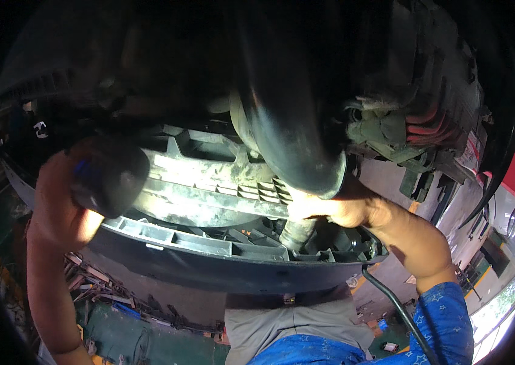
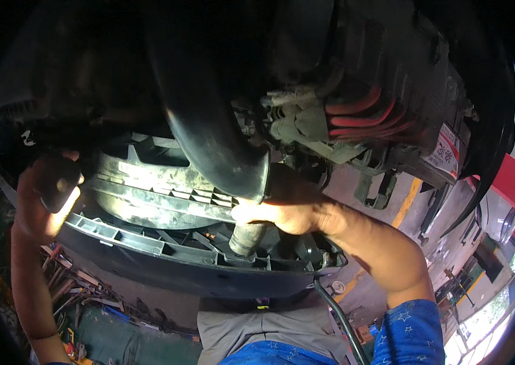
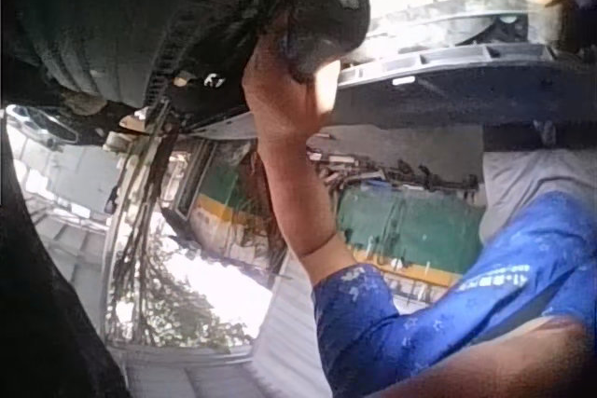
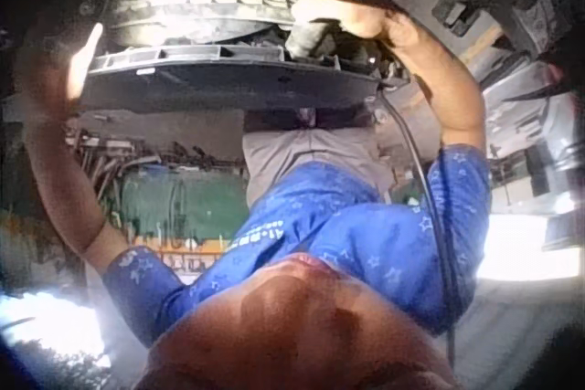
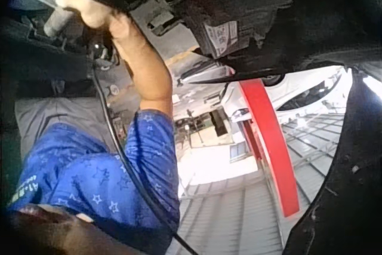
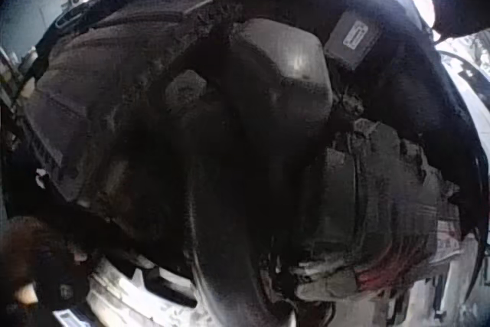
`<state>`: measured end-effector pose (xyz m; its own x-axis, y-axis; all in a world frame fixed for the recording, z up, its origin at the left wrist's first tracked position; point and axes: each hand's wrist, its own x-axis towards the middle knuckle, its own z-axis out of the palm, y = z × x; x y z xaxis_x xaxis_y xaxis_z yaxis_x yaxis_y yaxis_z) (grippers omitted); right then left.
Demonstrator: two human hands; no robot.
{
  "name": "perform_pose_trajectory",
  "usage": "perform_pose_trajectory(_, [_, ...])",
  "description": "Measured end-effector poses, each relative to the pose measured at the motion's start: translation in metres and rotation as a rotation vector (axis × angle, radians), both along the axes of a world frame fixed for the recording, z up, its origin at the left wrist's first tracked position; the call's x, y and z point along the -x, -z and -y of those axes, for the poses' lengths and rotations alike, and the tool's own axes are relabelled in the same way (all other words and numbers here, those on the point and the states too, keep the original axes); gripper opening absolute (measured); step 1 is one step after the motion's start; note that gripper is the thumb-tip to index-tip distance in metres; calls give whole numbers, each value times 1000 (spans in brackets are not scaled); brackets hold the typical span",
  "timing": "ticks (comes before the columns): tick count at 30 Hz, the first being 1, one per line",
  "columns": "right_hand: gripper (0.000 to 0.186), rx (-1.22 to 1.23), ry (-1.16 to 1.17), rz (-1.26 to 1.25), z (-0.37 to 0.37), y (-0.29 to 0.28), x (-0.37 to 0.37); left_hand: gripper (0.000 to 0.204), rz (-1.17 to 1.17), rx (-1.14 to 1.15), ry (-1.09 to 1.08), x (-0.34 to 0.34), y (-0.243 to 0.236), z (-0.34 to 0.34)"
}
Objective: The person opens the car hood and uses a flashlight to inspect the engine bay. They then retrieve pliers from a toolbox and use them to manipulate components near the battery and engine while continuing to illuminate the area.
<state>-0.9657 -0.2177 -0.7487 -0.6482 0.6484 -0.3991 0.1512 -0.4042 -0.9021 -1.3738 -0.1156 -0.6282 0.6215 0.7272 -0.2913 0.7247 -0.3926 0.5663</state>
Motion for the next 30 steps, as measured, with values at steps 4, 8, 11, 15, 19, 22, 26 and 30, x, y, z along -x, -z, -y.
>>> perform_pose_trajectory(4, [25,-214,-235,348,-5,12,-40,46,-21,-98,-24,2,6,1])
perform_pose_trajectory(8, [57,252,229,401,15,-12,-66,55,-125,-104,-30,5,4,4])
perform_pose_trajectory(11, [38,-119,213,582,40,24,-59,59,-141,-90,-38,6,5,4])
perform_pose_trajectory(15, [28,-130,406,467,59,62,-64,48,-114,-199,82,-8,-3,-3])
perform_pose_trajectory(19, [16,-66,298,299,59,59,-86,41,-102,-87,-83,1,3,3])
perform_pose_trajectory(22, [12,519,581,8,44,7,-78,39,-112,-133,-117,4,6,7])
perform_pose_trajectory(26, [12,304,397,220,38,-2,-53,39,-106,-187,-94,-1,5,6])
perform_pose_trajectory(30, [31,414,406,15,29,-2,-51,38,-70,-136,-88,-4,1,3])
